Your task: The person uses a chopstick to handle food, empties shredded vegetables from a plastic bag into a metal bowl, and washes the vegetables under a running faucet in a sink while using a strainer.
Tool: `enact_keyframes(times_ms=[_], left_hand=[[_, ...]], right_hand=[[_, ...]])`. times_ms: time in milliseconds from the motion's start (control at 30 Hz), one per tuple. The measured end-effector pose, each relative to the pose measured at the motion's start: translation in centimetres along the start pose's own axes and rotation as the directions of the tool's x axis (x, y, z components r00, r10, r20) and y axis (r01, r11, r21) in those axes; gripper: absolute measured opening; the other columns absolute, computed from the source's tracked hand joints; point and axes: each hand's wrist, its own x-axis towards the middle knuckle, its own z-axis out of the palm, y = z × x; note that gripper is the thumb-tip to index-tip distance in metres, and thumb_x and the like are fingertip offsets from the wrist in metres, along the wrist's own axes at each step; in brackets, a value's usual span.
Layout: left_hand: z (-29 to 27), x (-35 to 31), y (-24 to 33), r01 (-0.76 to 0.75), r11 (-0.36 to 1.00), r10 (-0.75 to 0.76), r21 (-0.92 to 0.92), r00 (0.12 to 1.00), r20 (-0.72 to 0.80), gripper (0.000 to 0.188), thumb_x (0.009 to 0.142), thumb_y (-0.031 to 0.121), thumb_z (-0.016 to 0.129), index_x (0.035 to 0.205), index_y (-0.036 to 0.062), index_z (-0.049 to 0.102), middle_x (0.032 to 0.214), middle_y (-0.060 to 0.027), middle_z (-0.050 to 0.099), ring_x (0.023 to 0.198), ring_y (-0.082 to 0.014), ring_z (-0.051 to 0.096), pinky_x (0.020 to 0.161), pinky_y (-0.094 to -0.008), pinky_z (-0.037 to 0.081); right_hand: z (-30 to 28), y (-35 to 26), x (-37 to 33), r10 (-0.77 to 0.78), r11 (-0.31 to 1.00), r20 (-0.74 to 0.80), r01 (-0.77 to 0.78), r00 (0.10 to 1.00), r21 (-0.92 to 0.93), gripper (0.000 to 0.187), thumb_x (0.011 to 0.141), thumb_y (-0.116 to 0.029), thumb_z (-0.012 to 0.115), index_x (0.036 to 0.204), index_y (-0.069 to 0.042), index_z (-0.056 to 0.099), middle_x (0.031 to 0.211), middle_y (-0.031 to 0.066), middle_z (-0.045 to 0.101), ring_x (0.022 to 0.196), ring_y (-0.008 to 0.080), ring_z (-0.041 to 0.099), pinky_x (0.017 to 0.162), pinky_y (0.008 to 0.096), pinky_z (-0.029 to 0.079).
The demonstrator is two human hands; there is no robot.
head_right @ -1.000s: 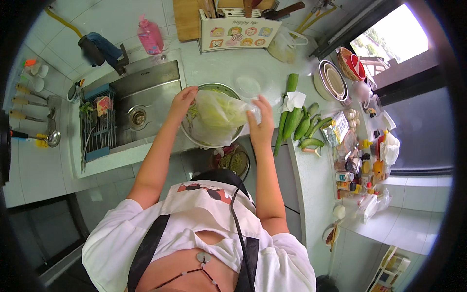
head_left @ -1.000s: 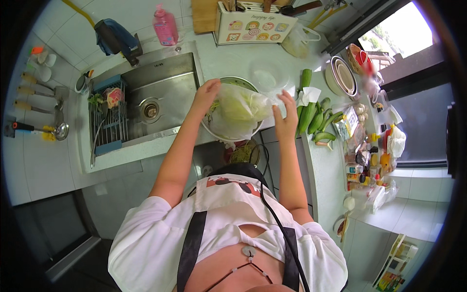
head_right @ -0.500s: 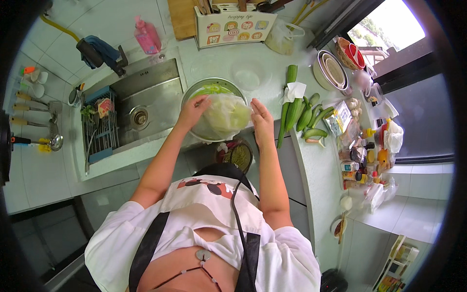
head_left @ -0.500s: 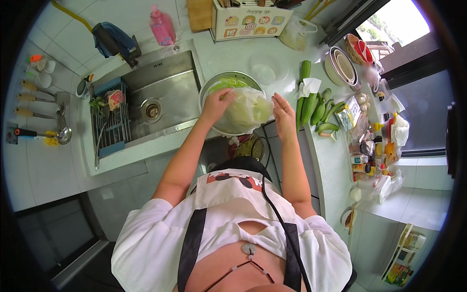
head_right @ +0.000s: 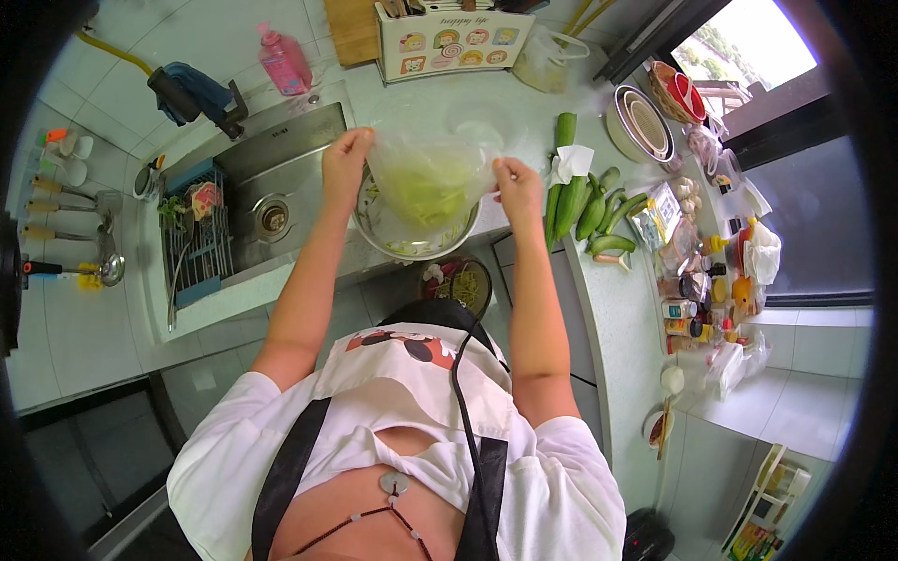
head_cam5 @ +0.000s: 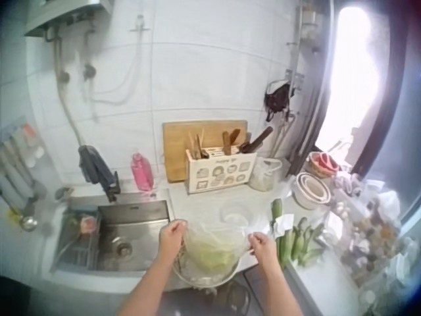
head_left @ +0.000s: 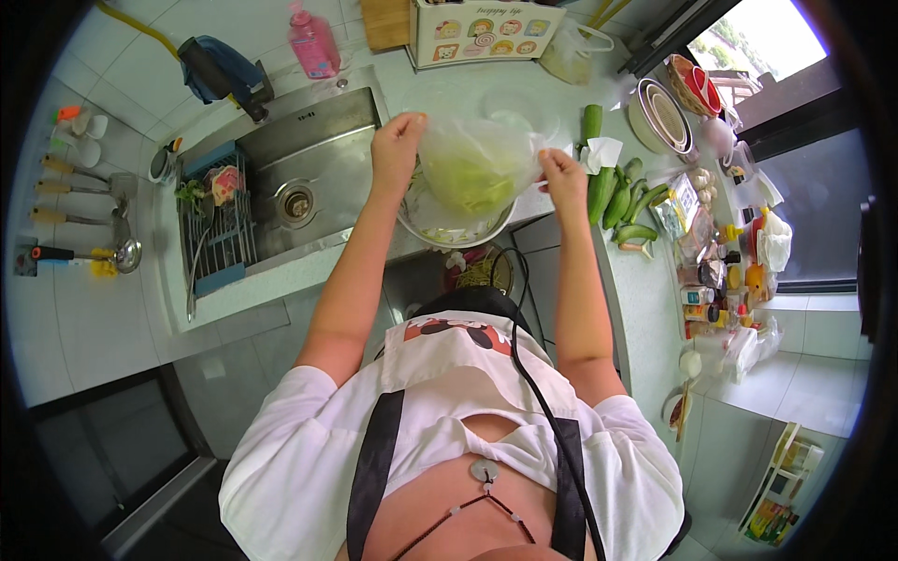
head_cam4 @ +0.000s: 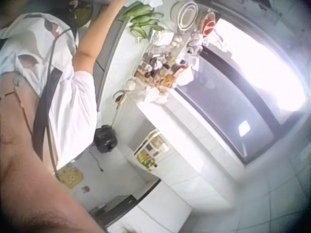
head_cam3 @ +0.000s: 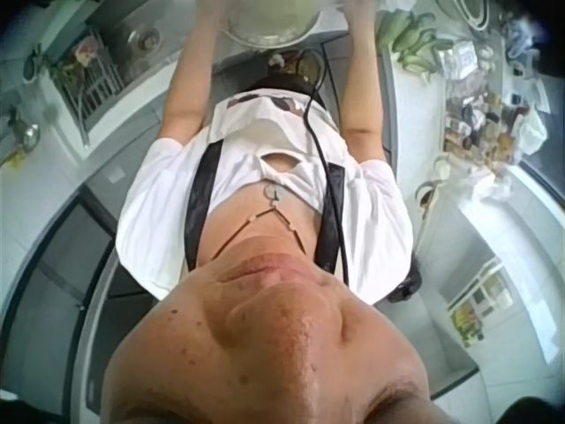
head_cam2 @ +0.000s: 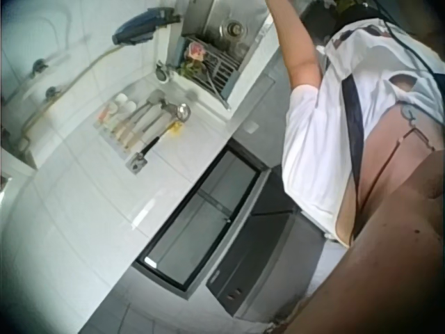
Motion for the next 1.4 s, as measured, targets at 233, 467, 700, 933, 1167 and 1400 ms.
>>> enact_keyframes(times_ms=[233, 467, 700, 933, 1167, 1400], left_hand=[[-0.5, 2.2, 5.7, -0.091, 0.974, 0.079, -0.209, 0.995, -0.065, 0.021, 0.083, 0.019, 0.055, 0.087, -0.0008, 0.061, 0.071, 0.0042, 0.053, 0.064, -0.0033, 0.043, 0.058, -0.0189, 0.036], [-0.6, 3.1, 6.3, -0.198, 0.976, 0.191, -0.088, 0.978, -0.08, 0.02, 0.083, 0.019, 0.056, 0.083, -0.0006, 0.06, 0.068, 0.0058, 0.05, 0.061, -0.0022, 0.039, 0.053, -0.0183, 0.032], [-0.5, 3.4, 8.6, -0.202, 0.975, 0.196, -0.093, 0.978, -0.07, 0.018, 0.084, 0.018, 0.056, 0.082, 0.0006, 0.061, 0.073, 0.005, 0.053, 0.067, -0.0031, 0.042, 0.062, -0.0172, 0.033], [0.0, 4.2, 9.8, -0.283, 0.945, 0.274, -0.164, 0.959, -0.072, 0.019, 0.084, 0.017, 0.056, 0.081, -0.0009, 0.06, 0.068, 0.0066, 0.051, 0.063, -0.0026, 0.042, 0.055, -0.0175, 0.034], [-2.2, 1.5, 4.3, -0.07, 0.98, 0.093, -0.185, 0.988, 0.119, 0.028, 0.084, 0.017, 0.054, 0.106, 0.0008, 0.053, 0.099, -0.0024, 0.054, 0.09, -0.0107, 0.049, 0.08, -0.0248, 0.038], [-3.4, -6.5, -5.3, -0.195, 0.948, 0.132, 0.25, 0.959, 0.249, 0.055, 0.074, 0.009, 0.059, 0.125, 0.0046, 0.039, 0.127, -0.0136, 0.041, 0.12, -0.0261, 0.037, 0.099, -0.0365, 0.029]], right_hand=[[-1.1, -7.5, -0.2, -0.183, 0.98, -0.053, 0.187, 0.982, 0.064, 0.024, 0.084, -0.022, 0.054, 0.086, 0.0, 0.062, 0.059, 0.0031, 0.055, 0.051, 0.0075, 0.053, 0.047, 0.0214, 0.045], [-1.3, -9.2, -0.2, -0.23, 0.971, -0.157, 0.237, 0.96, 0.026, 0.024, 0.084, -0.022, 0.054, 0.085, 0.001, 0.061, 0.057, 0.0032, 0.054, 0.049, 0.0081, 0.052, 0.049, 0.0213, 0.044], [-2.0, -10.8, 0.4, -0.281, 0.959, -0.202, 0.282, 0.938, -0.024, 0.027, 0.084, -0.024, 0.053, 0.085, 0.001, 0.061, 0.056, 0.0046, 0.054, 0.05, 0.009, 0.053, 0.048, 0.022, 0.043], [-2.1, -11.1, 0.3, -0.287, 0.948, -0.171, 0.305, 0.943, 0.091, 0.026, 0.085, -0.023, 0.052, 0.083, 0.001, 0.06, 0.056, 0.0022, 0.051, 0.047, 0.0084, 0.05, 0.048, 0.0213, 0.044], [-2.7, -5.7, -0.3, -0.156, 0.899, 0.067, 0.113, 0.986, 0.422, 0.029, 0.088, -0.022, 0.047, 0.108, -0.001, 0.051, 0.096, 0.0066, 0.053, 0.078, 0.0129, 0.055, 0.063, 0.0275, 0.049], [0.0, 6.7, -4.6, -0.383, 0.858, 0.286, 0.453, 0.878, -0.241, 0.072, 0.07, -0.012, 0.065, 0.131, -0.006, 0.027, 0.137, 0.0137, 0.025, 0.121, 0.0319, 0.031, 0.096, 0.0384, 0.031]])
